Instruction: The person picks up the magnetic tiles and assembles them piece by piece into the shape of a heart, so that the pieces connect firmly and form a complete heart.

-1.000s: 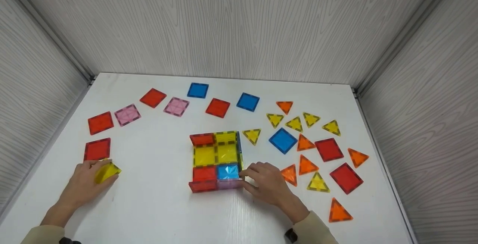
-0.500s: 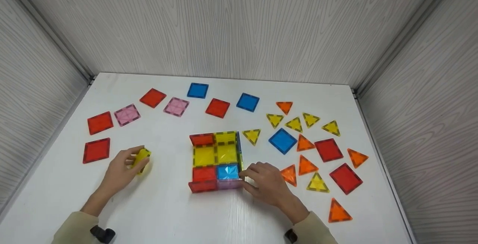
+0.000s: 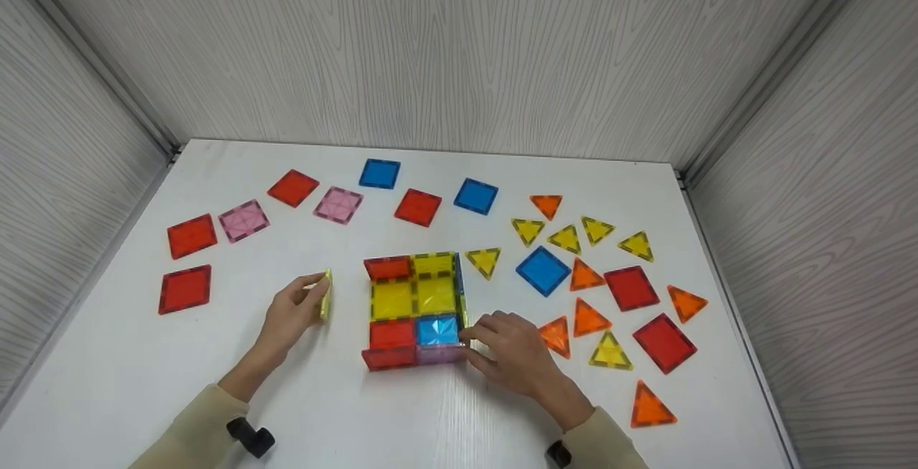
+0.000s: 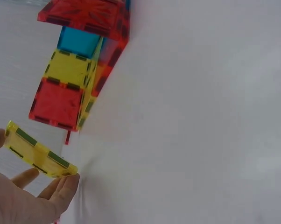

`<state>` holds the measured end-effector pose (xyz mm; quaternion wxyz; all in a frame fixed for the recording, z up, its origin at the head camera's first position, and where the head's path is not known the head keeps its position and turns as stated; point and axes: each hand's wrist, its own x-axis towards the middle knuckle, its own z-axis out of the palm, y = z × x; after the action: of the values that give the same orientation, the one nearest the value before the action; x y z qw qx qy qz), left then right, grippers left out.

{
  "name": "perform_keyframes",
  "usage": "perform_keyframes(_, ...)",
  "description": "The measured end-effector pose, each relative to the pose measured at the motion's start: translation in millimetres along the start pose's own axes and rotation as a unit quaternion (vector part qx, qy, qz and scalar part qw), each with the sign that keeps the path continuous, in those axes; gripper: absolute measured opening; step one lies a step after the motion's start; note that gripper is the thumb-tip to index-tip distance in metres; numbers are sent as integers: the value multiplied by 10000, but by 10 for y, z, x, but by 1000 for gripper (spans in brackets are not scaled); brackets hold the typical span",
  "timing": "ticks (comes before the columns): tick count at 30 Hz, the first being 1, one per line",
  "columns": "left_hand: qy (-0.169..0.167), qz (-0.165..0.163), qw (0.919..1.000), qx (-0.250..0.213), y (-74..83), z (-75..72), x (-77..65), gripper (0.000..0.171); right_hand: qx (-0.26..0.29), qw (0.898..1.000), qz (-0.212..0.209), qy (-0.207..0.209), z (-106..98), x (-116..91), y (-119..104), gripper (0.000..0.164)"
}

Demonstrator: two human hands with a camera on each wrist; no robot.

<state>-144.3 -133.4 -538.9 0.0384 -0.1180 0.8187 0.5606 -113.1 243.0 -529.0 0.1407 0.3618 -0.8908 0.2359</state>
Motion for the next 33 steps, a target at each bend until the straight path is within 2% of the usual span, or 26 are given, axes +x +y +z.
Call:
perform_keyframes(5,-98,-376,9990,-224,103,182,23,51,52,10000,-34,6,3,-5,6,23)
perform_keyframes(15,-408,-363,9973,-499,209,400,47,54,27,9998,-141,131,23,-18,2,25)
perform_keyframes(25,-488,-420,9963,-561,227,434,62,51,100,9998,-110,142,40,-41,-22,27)
perform_keyframes(33,-769,-304,9957,-422,245,431,213,51,228,9991,-269,246,81,-50,-107,27)
